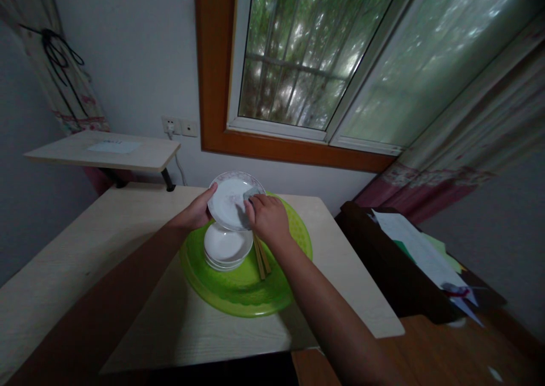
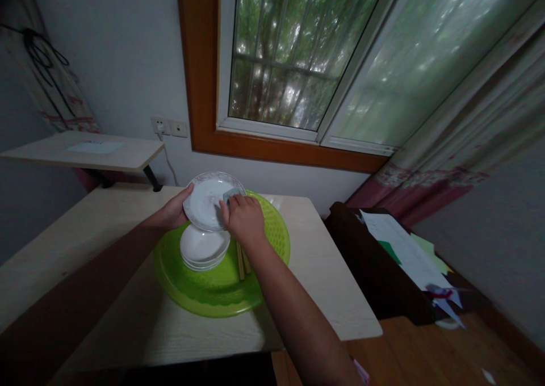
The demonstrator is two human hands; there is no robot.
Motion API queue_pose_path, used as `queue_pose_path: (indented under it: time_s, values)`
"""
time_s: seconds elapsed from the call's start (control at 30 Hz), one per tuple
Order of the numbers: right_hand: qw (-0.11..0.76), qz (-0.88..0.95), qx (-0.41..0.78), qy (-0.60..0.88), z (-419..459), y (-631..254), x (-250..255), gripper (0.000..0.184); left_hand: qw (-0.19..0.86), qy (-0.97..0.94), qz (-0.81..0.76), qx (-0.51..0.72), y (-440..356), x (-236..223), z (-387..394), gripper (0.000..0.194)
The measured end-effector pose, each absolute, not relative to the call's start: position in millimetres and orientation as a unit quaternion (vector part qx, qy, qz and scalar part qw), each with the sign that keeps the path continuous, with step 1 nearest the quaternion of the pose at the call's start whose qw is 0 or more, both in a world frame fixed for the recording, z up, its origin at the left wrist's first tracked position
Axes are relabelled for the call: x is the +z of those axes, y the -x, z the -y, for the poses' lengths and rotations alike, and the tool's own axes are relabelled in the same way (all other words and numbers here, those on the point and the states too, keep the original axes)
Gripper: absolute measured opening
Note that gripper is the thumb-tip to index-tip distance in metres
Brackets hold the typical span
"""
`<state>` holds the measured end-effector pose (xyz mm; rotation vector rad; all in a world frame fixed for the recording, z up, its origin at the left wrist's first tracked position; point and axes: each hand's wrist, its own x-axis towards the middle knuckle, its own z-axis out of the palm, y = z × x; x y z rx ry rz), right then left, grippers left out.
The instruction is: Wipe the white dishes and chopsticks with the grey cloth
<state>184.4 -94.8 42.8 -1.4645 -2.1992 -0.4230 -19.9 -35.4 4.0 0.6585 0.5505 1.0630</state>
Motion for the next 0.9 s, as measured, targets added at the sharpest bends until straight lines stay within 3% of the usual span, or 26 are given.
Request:
queue_pose_path:
  time_s: [0.13, 0.43, 0.9]
  values:
    - [0.224, 0.83, -0.122, 0.497, 99.5, -187.5, 45.1, 0.051, 0.775, -0.293, -0.265, 0.493, 20.1, 7.4, 37.7, 0.058]
    - [0.285, 0.905, 0.017, 0.314, 102.4, -177.8, 35.9, 0.038, 0.798, -0.316, -0.233, 0.456, 19.9, 7.8, 38.4, 0.054]
    - [0.25, 0.85, -0.113, 0.45, 91.2, -180.3, 37.7, 0.051, 0.794, -0.347, -0.243, 0.437, 20.5, 2.7, 35.8, 0.046]
